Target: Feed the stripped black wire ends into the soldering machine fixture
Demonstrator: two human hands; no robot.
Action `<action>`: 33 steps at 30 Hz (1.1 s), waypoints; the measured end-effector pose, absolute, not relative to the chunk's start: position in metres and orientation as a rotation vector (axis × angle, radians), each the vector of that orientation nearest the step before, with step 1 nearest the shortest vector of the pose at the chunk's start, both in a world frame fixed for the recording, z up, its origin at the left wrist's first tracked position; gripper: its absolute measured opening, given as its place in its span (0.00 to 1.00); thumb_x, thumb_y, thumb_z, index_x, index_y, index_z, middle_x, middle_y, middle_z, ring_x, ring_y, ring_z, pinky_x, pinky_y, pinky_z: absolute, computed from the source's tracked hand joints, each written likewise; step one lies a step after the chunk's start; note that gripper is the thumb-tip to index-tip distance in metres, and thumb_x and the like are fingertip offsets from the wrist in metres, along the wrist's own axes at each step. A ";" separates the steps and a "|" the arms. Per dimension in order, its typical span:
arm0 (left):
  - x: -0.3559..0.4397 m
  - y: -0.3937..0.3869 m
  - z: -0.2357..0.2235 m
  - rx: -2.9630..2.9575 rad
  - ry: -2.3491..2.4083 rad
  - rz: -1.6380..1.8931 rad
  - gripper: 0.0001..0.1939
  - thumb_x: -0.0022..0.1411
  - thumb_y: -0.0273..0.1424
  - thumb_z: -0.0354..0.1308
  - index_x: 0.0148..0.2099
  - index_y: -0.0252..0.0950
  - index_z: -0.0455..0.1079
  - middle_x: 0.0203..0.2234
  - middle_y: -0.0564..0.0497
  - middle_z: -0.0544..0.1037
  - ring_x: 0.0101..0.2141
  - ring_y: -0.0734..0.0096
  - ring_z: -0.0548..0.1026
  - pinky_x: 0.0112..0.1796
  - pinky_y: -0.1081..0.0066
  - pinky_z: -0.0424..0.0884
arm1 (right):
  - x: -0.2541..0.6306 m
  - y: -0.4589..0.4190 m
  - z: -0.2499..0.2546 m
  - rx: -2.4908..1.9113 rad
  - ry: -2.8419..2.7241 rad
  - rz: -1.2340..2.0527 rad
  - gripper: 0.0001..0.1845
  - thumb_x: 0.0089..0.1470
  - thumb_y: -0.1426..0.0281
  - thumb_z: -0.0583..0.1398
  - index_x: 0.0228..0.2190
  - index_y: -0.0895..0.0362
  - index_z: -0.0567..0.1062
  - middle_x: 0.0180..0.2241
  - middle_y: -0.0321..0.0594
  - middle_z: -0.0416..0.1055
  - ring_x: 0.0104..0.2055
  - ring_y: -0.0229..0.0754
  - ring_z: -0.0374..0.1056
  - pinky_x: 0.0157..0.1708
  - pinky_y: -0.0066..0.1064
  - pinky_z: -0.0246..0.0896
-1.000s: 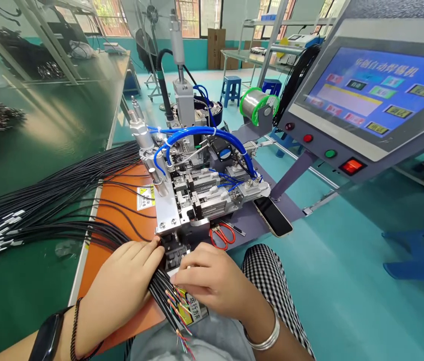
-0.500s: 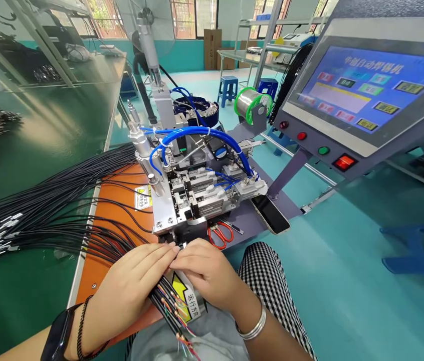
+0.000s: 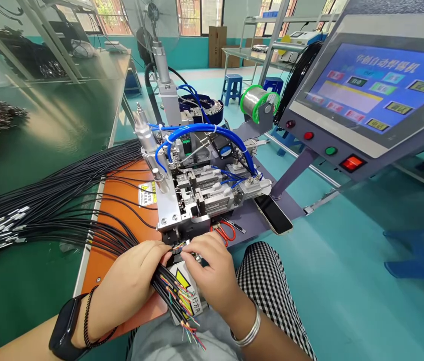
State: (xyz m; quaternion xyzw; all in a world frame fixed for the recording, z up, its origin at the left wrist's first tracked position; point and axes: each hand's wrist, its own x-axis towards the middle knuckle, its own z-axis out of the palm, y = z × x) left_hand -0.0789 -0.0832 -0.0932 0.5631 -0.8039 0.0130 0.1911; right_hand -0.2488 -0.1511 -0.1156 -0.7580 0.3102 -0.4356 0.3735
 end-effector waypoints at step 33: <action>-0.081 -0.080 -0.096 1.673 -2.242 -0.019 0.06 0.62 0.21 0.47 0.36 0.36 0.59 0.27 0.52 0.65 0.29 0.65 0.63 0.30 0.66 0.62 | -0.239 -0.151 -0.110 -1.826 0.912 -0.997 0.08 0.57 0.75 0.57 0.29 0.56 0.75 0.31 0.38 0.73 0.36 0.39 0.67 0.38 0.30 0.61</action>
